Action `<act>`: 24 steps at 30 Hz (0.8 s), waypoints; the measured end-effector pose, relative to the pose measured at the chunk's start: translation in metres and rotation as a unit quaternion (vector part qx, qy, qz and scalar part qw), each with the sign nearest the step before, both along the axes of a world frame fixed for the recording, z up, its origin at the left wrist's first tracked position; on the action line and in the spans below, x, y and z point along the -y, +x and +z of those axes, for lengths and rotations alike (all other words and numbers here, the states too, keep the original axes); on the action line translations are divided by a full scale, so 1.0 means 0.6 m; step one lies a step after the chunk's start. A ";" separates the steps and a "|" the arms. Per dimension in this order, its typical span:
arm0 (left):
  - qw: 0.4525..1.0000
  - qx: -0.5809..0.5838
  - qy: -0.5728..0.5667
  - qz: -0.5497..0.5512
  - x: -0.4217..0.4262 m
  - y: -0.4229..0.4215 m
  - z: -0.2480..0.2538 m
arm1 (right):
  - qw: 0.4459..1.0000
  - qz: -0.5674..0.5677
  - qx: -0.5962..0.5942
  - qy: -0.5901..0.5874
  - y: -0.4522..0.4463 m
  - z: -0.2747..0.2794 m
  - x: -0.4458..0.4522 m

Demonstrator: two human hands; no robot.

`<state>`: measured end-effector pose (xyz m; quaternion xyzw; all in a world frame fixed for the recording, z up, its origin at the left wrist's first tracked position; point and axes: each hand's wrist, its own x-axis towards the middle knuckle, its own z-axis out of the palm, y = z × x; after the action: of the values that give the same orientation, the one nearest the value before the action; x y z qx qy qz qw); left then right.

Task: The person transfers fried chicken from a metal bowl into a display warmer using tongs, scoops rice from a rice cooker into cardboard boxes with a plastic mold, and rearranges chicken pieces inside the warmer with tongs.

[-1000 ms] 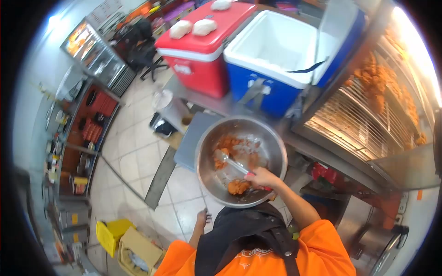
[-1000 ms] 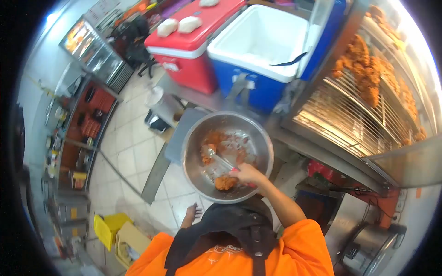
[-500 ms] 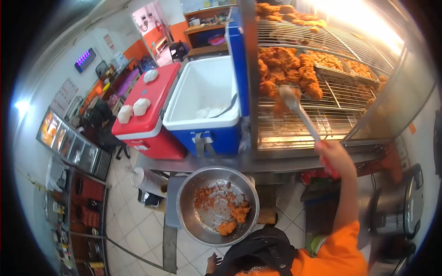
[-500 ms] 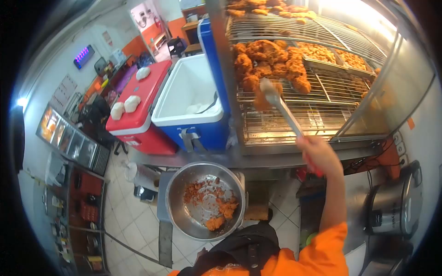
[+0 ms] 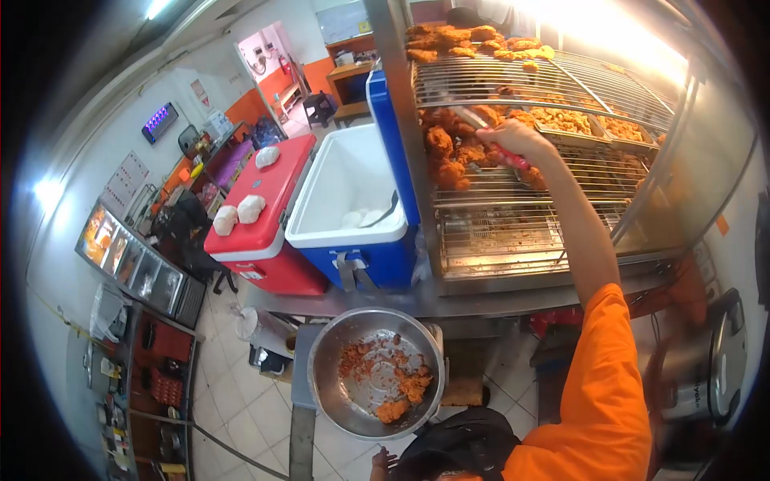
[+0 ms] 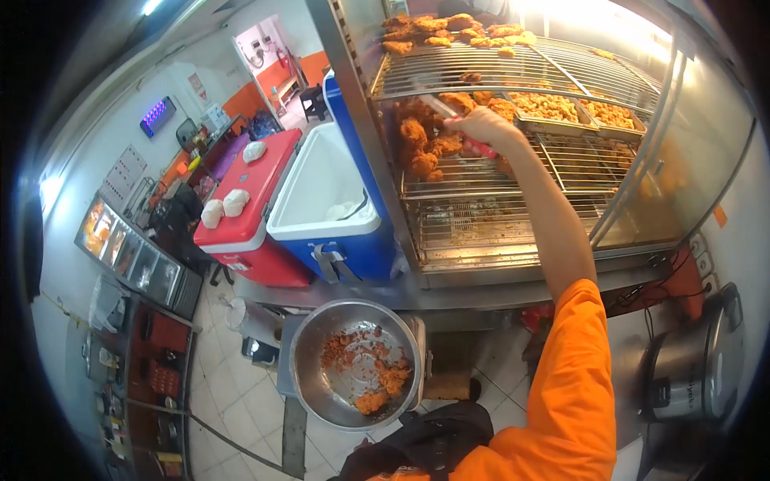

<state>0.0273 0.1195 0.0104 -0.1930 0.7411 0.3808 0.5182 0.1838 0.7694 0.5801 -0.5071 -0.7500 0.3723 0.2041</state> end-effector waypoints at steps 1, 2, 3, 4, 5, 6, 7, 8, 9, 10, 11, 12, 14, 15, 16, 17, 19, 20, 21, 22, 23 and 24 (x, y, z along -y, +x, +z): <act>1.000 0.023 0.000 -0.010 0.031 -0.003 -0.069 | 1.000 -0.008 -0.019 0.012 0.010 0.001 0.007; 0.999 0.047 -0.002 -0.017 0.064 0.006 -0.103 | 0.999 -0.015 -0.038 0.022 0.027 -0.003 0.010; 0.997 0.015 0.072 -0.006 0.086 0.023 -0.084 | 0.996 -0.023 -0.069 0.051 0.048 -0.009 0.021; 0.983 -0.098 0.121 -0.093 0.089 0.042 -0.015 | 0.992 -0.029 -0.100 0.076 0.071 -0.015 0.042; 0.979 -0.117 0.112 -0.122 0.074 0.041 0.041 | 0.996 -0.023 -0.049 0.071 0.101 -0.001 0.087; 0.974 -0.136 0.102 -0.151 0.060 0.041 0.097 | 0.995 -0.002 -0.057 0.077 0.125 -0.008 0.121; 0.990 -0.060 0.043 -0.120 0.073 0.032 0.069 | 0.992 0.030 -0.005 0.125 0.157 -0.028 0.138; 0.997 -0.032 0.019 -0.063 0.080 0.032 0.046 | 0.999 -0.003 -0.052 0.015 0.176 -0.037 0.195; 1.000 -0.008 -0.005 -0.003 0.071 0.032 0.053 | 0.998 -0.013 -0.051 0.028 0.199 -0.075 0.221; 0.999 -0.027 -0.017 -0.004 0.067 0.034 0.069 | 0.999 0.011 -0.031 -0.003 0.211 -0.107 0.249; 0.999 -0.016 -0.028 0.012 0.065 0.032 0.074 | 0.999 0.035 -0.010 -0.034 0.222 -0.140 0.276; 0.999 -0.008 -0.034 0.024 0.064 0.026 0.068 | 0.992 0.046 0.044 -0.105 0.189 -0.138 0.321; 0.998 0.000 -0.045 0.031 0.065 0.018 0.062 | 0.960 0.127 0.162 -0.193 0.112 -0.156 0.391; 0.999 0.006 -0.049 0.020 0.065 0.012 0.061 | 0.944 0.196 0.187 -0.190 0.091 -0.191 0.409; 0.999 0.008 -0.049 0.017 0.063 0.004 0.058 | 0.924 0.260 0.210 -0.186 0.073 -0.221 0.426; 0.999 0.010 -0.043 0.019 0.062 -0.001 0.056 | 0.888 0.297 0.284 -0.206 0.037 -0.220 0.445; 0.999 0.008 -0.025 0.030 0.061 -0.013 0.057 | 0.846 0.327 0.357 -0.225 0.007 -0.240 0.465; 0.999 0.012 -0.022 0.028 0.058 -0.021 0.057 | 0.835 0.381 0.387 -0.091 0.008 -0.273 0.476; 0.999 0.003 -0.011 0.033 0.058 -0.027 0.058 | 0.804 0.430 0.409 0.045 0.006 -0.302 0.484; 0.999 -0.007 0.001 0.038 0.058 -0.033 0.058 | 0.802 0.429 0.413 0.045 -0.005 -0.321 0.492; 0.999 -0.007 0.004 0.037 0.059 -0.038 0.060 | 0.800 0.425 0.423 0.024 -0.022 -0.337 0.502; 0.999 -0.005 0.008 0.037 0.064 -0.044 0.055 | 0.798 0.421 0.432 0.004 -0.037 -0.352 0.508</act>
<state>0.0009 0.0810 0.0433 -0.2144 0.7331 0.4065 0.5014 0.1615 0.4646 0.3689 -0.2490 -0.9014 0.1605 -0.3159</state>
